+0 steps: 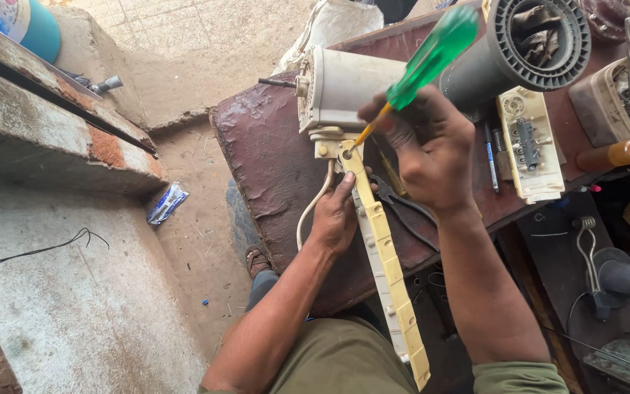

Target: The person repairs an electrical appliance, likely a fan, by stripping wires, connecting them to a plastic housing, and using pliers and a screwdriver to secure components. They also attach a motor and a fan blade assembly to the housing.

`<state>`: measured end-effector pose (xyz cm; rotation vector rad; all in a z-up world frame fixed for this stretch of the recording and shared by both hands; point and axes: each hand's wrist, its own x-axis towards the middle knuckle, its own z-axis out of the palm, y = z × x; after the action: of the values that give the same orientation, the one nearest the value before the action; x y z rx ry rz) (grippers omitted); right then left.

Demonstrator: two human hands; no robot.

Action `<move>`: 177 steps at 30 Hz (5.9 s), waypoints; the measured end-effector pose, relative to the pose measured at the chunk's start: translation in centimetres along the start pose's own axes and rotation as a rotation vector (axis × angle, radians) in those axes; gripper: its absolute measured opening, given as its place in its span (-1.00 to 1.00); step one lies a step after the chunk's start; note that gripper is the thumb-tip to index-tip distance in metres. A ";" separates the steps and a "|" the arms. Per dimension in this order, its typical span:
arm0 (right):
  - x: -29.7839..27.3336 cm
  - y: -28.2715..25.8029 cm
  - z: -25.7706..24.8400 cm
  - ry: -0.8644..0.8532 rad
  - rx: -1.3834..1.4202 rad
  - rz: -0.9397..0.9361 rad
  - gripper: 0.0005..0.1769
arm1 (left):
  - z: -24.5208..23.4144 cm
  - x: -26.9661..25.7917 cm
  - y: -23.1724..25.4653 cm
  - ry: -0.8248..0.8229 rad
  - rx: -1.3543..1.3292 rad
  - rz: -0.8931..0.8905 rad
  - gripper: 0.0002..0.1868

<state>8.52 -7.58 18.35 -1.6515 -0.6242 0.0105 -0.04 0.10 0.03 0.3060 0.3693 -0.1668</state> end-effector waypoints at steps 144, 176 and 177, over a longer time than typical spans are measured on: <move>-13.5 1.9 0.1 -0.167 -0.751 0.497 -0.03 | -0.2 1.6 -1.0 -0.111 -0.034 0.070 -0.40; -25.6 0.5 -6.1 0.394 0.596 0.789 0.07 | -0.8 -4.1 -1.4 -0.078 -0.006 -0.369 -0.04; -25.8 0.3 -6.1 0.396 0.596 0.789 0.07 | -0.8 -4.5 -1.4 -0.077 -0.006 -0.386 -0.04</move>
<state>-11.12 -23.54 10.52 -1.1701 0.3375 0.3942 -4.70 -0.47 0.64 0.2191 0.3501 -0.5547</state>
